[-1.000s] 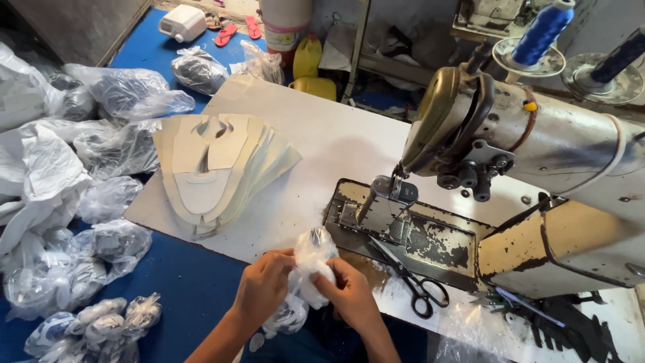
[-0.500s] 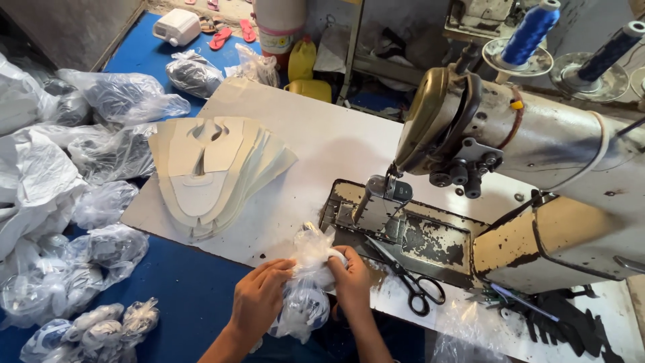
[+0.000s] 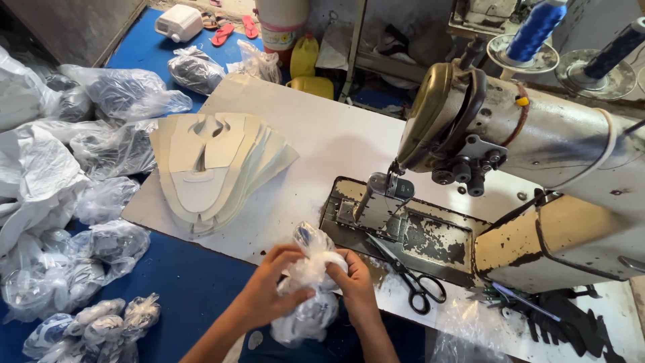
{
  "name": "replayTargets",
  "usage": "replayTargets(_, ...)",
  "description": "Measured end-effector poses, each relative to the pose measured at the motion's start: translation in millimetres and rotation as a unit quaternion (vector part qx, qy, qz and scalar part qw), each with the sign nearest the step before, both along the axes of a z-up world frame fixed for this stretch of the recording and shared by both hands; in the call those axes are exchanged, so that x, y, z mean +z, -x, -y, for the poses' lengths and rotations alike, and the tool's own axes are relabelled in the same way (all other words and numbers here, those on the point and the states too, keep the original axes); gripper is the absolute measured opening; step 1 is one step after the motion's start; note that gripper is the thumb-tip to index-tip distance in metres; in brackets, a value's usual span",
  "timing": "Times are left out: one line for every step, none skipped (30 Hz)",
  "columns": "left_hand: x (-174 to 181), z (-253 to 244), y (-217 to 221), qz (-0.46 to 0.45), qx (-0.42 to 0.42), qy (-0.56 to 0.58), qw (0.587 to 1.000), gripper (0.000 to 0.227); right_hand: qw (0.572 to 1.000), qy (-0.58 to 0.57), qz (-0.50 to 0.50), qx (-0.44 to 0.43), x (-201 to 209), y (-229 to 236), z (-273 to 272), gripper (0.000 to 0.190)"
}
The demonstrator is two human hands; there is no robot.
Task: The person writes on a small paper slip next to a sewing machine, then unties and opens a plastic bag of shoe upper pieces and takes them out. The person holds a white shoe upper and aligns a blue strap piece onto it, pressing it into position.
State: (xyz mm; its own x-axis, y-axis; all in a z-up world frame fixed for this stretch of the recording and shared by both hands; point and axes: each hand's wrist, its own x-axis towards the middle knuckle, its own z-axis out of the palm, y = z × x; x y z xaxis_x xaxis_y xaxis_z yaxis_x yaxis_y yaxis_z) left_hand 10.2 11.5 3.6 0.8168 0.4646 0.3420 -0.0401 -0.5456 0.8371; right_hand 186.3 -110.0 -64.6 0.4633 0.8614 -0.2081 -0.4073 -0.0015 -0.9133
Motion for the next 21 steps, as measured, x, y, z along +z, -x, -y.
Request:
replayTargets(4, 6, -1, 0.004, 0.000, 0.013, 1.000, 0.058, 0.999, -0.022, 0.023, -0.022, -9, 1, -2, 0.028)
replayTargets(6, 11, -2, 0.002, 0.001, 0.016, 1.000, 0.058, 0.999, -0.019, 0.021, -0.021, -11, 5, -1, 0.028)
replayTargets(8, 17, -2, -0.035, 0.035, 0.053, 0.997, 0.058, 0.997, -0.005, 0.068, -0.043, -13, 8, 0, 0.027)
replayTargets(11, 19, -6, -0.070, 0.067, 0.085, 0.992, 0.058, 0.991, 0.006, 0.118, -0.066, -14, 8, -2, 0.026)
replayTargets(5, 19, -6, -0.070, 0.066, 0.085, 0.992, 0.058, 0.991, 0.005, 0.118, -0.067, -13, 7, -2, 0.026)
replayTargets(-2, 20, -6, -0.108, 0.099, 0.125, 0.981, 0.060, 0.993, 0.010, 0.106, -0.051, -13, 6, -1, 0.026)
replayTargets(-8, 21, -6, -0.146, 0.132, 0.165, 0.966, 0.064, 0.995, 0.014, 0.094, -0.036, -13, 6, 0, 0.027)
replayTargets(-17, 18, -4, -0.146, 0.135, 0.166, 0.966, 0.064, 0.995, 0.015, 0.094, -0.033, 0, 5, 0, 0.027)
replayTargets(-27, 15, -2, -0.105, 0.127, 0.200, 0.966, 0.053, 0.997, 0.016, 0.078, -0.004, 13, 4, 1, 0.029)
replayTargets(-37, 12, -1, -0.065, 0.116, 0.232, 0.964, 0.043, 0.998, 0.017, 0.062, 0.023, 26, 4, 2, 0.032)
replayTargets(-47, 7, -2, -0.066, 0.115, 0.233, 0.963, 0.043, 0.998, 0.017, 0.061, 0.022, 30, 3, 1, 0.032)
replayTargets(-59, 3, -1, -0.057, 0.120, 0.240, 0.962, 0.038, 0.998, 0.018, 0.046, 0.032, 33, 3, 2, 0.034)
replayTargets(-70, 0, -1, -0.049, 0.125, 0.246, 0.960, 0.034, 0.999, 0.019, 0.030, 0.041, 36, 3, 2, 0.037)
replayTargets(-71, -2, -4, -0.051, 0.126, 0.248, 0.959, 0.034, 0.999, 0.021, 0.028, 0.041, 35, 3, 4, 0.037)
replayTargets(-71, -4, -6, 0.022, 0.106, 0.337, 0.935, 0.034, 0.998, 0.014, 0.043, 0.032, 35, 3, 5, 0.042)
replayTargets(-70, -10, -9, 0.098, 0.086, 0.418, 0.899, 0.034, 0.998, 0.003, 0.061, 0.024, 36, 2, 3, 0.048)
replayTargets(-62, -14, -10, 0.098, 0.087, 0.416, 0.900, 0.034, 0.998, 0.001, 0.060, 0.025, 38, 3, 6, 0.048)
replayTargets(-54, -16, -11, 0.101, 0.150, 0.511, 0.841, 0.033, 0.974, 0.011, 0.225, -0.007, 41, 5, 10, 0.056)
replayTargets(-47, -18, -12, 0.102, 0.209, 0.598, 0.767, 0.032, 0.923, 0.020, 0.383, -0.040, 43, 6, 14, 0.065)
replayTargets(-42, -20, -12, 0.102, 0.210, 0.597, 0.767, 0.032, 0.923, 0.019, 0.383, -0.040, 46, 12, 17, 0.065)
replayTargets(-37, -22, -12, 0.133, 0.208, 0.626, 0.740, 0.033, 0.955, -0.017, 0.296, -0.001, 50, 17, 20, 0.071)
